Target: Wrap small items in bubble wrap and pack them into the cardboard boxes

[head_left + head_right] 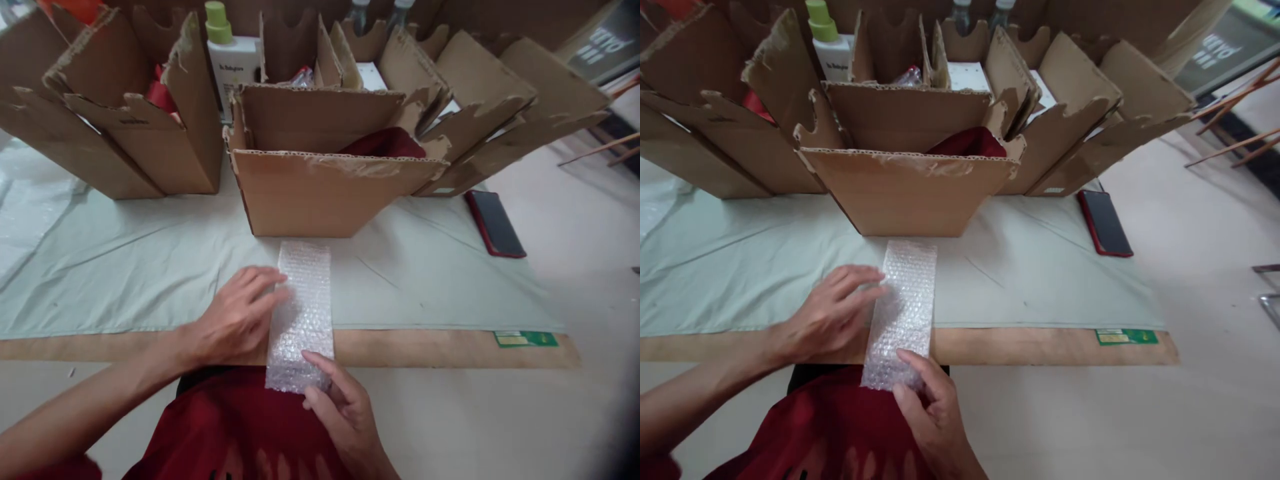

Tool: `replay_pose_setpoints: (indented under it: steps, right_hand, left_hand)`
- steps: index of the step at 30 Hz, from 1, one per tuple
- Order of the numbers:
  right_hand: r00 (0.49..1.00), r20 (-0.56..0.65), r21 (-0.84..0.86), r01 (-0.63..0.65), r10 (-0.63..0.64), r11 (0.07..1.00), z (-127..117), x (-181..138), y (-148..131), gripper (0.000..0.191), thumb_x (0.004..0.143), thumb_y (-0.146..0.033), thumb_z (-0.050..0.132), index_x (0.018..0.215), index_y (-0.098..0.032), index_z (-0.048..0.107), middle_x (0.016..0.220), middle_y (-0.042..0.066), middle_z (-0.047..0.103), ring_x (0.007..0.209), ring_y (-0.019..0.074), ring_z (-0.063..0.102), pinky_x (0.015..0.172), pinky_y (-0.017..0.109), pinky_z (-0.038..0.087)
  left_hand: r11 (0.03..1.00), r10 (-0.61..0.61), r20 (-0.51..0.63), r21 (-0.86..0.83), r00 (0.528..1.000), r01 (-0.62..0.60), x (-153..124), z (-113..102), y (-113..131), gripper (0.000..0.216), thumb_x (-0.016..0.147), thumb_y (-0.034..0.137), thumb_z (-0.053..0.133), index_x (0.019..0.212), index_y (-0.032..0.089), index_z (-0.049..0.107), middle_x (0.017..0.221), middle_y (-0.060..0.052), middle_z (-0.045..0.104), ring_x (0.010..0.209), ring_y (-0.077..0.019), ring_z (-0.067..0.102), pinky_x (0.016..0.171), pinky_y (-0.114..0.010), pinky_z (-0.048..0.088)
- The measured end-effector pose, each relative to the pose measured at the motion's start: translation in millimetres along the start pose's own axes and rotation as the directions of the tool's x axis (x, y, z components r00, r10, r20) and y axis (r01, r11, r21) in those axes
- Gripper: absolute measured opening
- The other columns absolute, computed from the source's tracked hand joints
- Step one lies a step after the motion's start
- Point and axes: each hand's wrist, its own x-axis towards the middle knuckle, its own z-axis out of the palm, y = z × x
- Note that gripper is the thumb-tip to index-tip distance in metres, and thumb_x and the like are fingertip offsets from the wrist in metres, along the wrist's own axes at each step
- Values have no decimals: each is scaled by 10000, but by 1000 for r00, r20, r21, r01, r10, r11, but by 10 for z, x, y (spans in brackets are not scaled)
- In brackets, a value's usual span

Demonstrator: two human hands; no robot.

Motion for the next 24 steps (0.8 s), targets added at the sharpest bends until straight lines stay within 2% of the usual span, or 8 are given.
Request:
replay_pose_setpoints:
  steps: [5,9,12,14,16,19,22,24]
  right_hand:
    - [988,115,221,-123,100,967,-60,25,18,442,906,-500,728,1255,-230,695,775,28,704,657,159,589,623,275,470]
    - [990,140,320,-44,-1,946,-9,72,52,434,922,-506,726,1257,-233,678,779,32,725,722,163,639,715,284,503]
    - [983,142,403,46,-112,914,-22,80,14,480,935,-503,721,1343,-270,621,948,57,752,753,165,696,692,279,543]
    - [983,54,346,148,-177,926,-84,67,-38,484,963,-430,711,1413,-333,562,1003,36,742,705,142,704,639,257,560]
    - [964,-79,156,265,-255,952,-168,52,-100,434,1007,-314,659,1425,-363,552,968,4,727,679,119,695,639,245,579]
    - [856,-170,-250,442,-488,862,-249,76,-194,378,1009,-159,603,1350,-319,622,936,2,720,765,131,696,726,267,600]
    - [680,1,-540,617,-733,572,-216,196,-274,374,949,-80,626,1281,-250,651,1065,53,735,973,198,700,893,374,590]
    - [600,142,-636,664,-787,392,-157,305,-306,348,933,-81,629,1252,-218,647,1160,89,728,1127,256,667,977,457,551]
  left_hand:
    - [985,41,239,-171,970,0,-516,-87,364,649,825,2,496,1462,123,492,1520,-189,511,1488,-355,360,1155,-591,414]
    - [980,50,121,-196,991,-25,-520,46,498,504,890,53,539,1392,99,546,1315,-196,646,1302,-336,542,1052,-543,499]
    - [956,-150,-18,-259,989,140,-437,163,535,308,956,93,540,1250,141,622,979,-95,722,945,-230,651,856,-402,557]
    - [896,-348,-38,-308,937,320,-378,205,543,262,976,119,537,1211,170,640,888,-48,718,797,-179,640,757,-331,551]
    - [815,-500,-5,-341,866,468,-319,215,537,291,967,150,559,1246,178,637,898,-35,727,756,-157,645,682,-278,536]
    - [741,-597,77,-329,798,586,-236,200,507,393,935,185,594,1328,189,610,855,-4,719,699,-138,635,584,-233,480]
    - [735,-604,131,-288,786,613,-171,185,476,454,919,198,608,1372,200,583,716,53,645,552,-106,532,518,-219,407]
    - [744,-597,147,-267,789,613,-141,181,465,479,911,193,614,1387,200,565,676,74,607,499,-95,478,507,-217,390]
